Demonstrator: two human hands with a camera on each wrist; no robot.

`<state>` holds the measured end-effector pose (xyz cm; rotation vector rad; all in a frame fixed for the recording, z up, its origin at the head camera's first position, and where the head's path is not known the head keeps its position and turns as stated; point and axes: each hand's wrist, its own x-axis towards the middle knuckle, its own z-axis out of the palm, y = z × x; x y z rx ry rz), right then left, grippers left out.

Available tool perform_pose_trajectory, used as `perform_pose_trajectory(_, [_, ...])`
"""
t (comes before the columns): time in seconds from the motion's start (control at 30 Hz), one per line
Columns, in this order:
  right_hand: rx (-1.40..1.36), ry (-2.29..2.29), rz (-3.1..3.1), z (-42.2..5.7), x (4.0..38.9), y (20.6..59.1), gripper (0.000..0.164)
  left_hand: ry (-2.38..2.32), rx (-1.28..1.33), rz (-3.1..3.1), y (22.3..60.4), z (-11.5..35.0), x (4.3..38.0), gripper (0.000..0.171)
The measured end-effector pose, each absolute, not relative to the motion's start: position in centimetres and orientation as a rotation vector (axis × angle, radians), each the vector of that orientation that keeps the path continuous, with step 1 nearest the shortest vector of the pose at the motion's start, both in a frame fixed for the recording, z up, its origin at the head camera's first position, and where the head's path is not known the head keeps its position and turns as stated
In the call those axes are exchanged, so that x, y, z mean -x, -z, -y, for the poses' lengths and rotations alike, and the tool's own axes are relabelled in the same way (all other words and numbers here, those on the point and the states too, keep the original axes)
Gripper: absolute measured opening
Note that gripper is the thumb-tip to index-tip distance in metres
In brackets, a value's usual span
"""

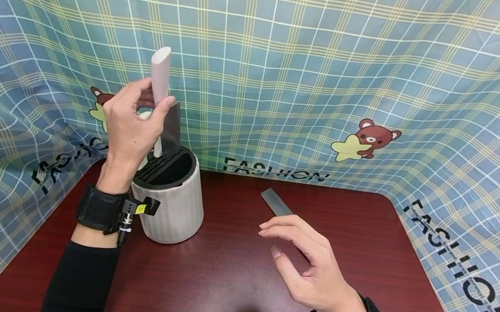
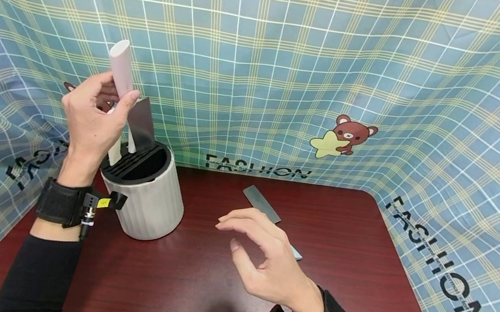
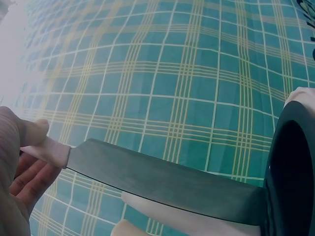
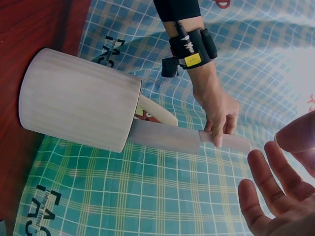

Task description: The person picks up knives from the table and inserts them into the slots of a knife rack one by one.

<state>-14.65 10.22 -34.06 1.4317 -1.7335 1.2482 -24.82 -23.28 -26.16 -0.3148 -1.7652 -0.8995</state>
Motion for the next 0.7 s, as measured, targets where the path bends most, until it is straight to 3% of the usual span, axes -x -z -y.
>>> perform_pose_trajectory(0.7, [-1.414,-1.264,1.756,-10.34,14.60,34.20,0.044,0.930,0.285,1.732,26.63,23.46,24.94,0.036])
